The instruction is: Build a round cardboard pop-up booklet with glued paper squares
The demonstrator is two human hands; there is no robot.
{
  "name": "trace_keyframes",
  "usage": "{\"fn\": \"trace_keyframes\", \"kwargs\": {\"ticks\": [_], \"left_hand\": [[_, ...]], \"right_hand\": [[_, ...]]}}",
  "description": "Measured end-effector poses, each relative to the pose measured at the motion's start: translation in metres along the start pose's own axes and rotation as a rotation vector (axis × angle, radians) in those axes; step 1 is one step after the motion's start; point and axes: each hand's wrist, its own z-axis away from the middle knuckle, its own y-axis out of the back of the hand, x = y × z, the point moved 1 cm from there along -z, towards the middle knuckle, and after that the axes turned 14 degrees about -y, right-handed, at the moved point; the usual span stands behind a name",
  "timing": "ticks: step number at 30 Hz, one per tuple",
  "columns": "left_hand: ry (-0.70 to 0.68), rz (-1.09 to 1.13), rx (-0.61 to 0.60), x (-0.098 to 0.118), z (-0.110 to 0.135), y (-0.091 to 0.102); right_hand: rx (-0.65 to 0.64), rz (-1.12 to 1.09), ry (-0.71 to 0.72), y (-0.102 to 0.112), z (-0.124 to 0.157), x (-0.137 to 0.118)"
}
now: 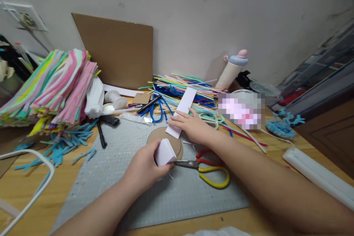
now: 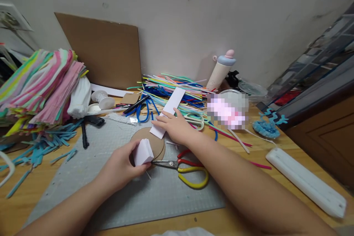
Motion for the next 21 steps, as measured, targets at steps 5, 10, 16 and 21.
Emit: {"fn": "trace_keyframes", "kwargs": {"ticks": [5,10,16,21], "left_hand": [[0.006,0.031,0.012,0.000,0.002,0.000],[0.008,0.030,0.010,0.000,0.003,0.000],[0.015,0.033,0.011,0.000,0.004,-0.003],[0.033,0.041,0.022,-0.001,0.004,-0.002]], "right_hand": [[0.027,0.097,0.104,0.019,-0.009,0.001],[0.143,0.107,0.137,0.045,-0.014,0.004],[0.222,0.197,0.007,0.064,-0.065,0.032],[0.201,0.075,-0.146,0.068,-0.114,0.049]]}}
